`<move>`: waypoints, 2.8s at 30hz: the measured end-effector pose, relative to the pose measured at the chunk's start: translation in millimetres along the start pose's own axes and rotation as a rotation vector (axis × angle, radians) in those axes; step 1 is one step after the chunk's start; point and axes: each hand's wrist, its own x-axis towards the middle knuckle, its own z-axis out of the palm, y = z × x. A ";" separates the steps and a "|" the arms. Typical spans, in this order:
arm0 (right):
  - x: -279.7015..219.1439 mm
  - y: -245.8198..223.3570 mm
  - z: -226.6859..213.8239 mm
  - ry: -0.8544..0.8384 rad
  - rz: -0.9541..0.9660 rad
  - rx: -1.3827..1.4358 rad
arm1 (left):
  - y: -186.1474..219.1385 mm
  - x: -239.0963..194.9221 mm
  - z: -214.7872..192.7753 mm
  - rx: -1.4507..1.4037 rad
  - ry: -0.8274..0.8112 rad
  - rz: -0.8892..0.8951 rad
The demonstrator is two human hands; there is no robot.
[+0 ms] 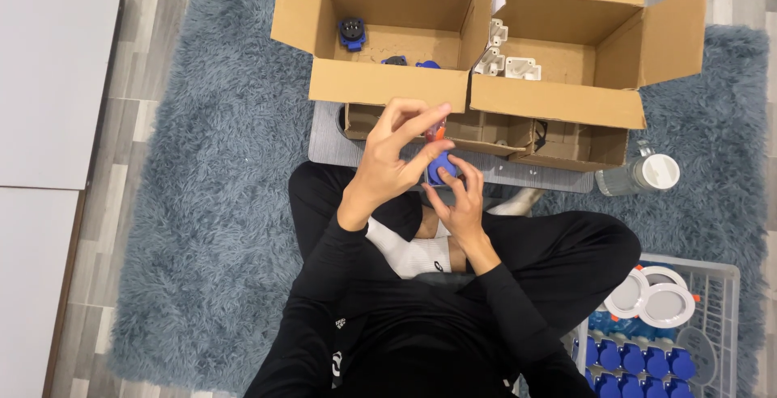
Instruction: Assembling and organizing small electrical components into a cardboard box using a screwdriver
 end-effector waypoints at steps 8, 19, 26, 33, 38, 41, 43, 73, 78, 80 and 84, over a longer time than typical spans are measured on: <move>-2.6 4.3 0.3 -0.008 -0.006 0.011 | 35.9 14.8 -18.2 -0.046 -0.151 -0.040; -1.5 1.1 -2.3 -0.033 0.028 0.024 | 43.9 18.6 -46.0 0.092 -0.067 -0.025; -1.1 1.5 -0.9 -0.003 0.002 0.041 | -0.1 -13.9 -78.6 0.092 0.292 0.113; 0.4 0.3 -0.9 -0.002 -0.007 0.037 | -54.9 -52.3 -65.2 0.184 0.386 0.085; 0.9 0.6 -0.2 -0.004 -0.019 0.037 | -73.5 -54.2 -54.0 0.211 0.396 0.072; 0.5 1.1 1.9 0.017 -0.025 0.033 | -77.1 -53.8 -52.6 0.230 0.372 0.067; -0.6 1.3 2.3 0.033 -0.024 0.027 | -76.5 -53.8 -52.8 0.237 0.356 0.061; 28.7 -24.7 -38.3 -0.007 0.809 1.153 | 5.4 -71.6 -42.5 -0.373 0.588 -0.157; 27.8 -26.2 -41.1 0.039 0.868 1.188 | 7.9 -73.1 -40.1 -0.351 0.552 -0.164; 29.7 -26.0 -41.2 0.050 0.879 1.197 | 6.5 -73.2 -40.5 -0.355 0.548 -0.156; 38.4 -30.7 -45.0 0.098 0.892 1.230 | 6.7 -74.3 -40.6 -0.343 0.543 -0.143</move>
